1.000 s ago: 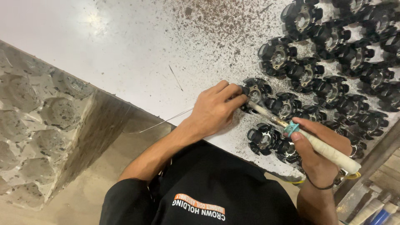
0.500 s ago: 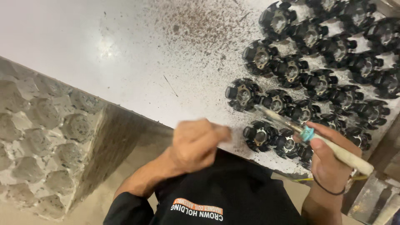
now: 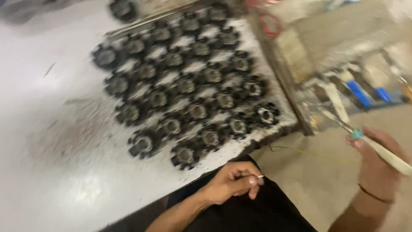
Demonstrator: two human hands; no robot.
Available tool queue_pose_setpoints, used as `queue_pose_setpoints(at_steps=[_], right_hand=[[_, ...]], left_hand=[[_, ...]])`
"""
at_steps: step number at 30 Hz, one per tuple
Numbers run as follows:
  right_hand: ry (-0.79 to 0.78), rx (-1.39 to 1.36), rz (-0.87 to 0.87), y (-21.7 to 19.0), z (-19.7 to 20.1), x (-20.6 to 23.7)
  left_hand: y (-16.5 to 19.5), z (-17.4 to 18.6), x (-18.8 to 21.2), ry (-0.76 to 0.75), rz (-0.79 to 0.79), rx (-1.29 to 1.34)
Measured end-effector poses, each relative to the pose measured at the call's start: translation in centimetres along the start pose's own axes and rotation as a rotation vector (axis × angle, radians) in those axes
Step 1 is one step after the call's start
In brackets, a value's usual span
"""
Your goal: The person uses a hot soldering iron to work on a batch of black plastic rotor components arranged in rows on a workbench, holding each part steady with one hand while applying the iron tip to its center, then setting it back. Near the end, the person picks up red test leads and touches them to the parts.
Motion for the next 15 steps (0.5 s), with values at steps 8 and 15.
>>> queue_pose_setpoints(at_steps=[8, 15], right_hand=[[0.460, -1.105, -0.443, 5.0, -3.0, -1.9], [0.000, -0.198, -0.368, 2.6, -8.1, -5.7]], left_hand=[[0.7, -1.1, -1.2, 0.132, -0.080, -0.466], [1.3, -1.3, -0.9, 0.222, -0.074, -0.597]])
Point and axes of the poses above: each hand's wrist, its own x-axis away from the middle knuckle, its own z-axis out of the back of the hand, y = z × x, the point moved 3 cm from there along -x, towards the middle knuckle, and after that the axes turned 4 degrees about -x, right-handed, at the moved point
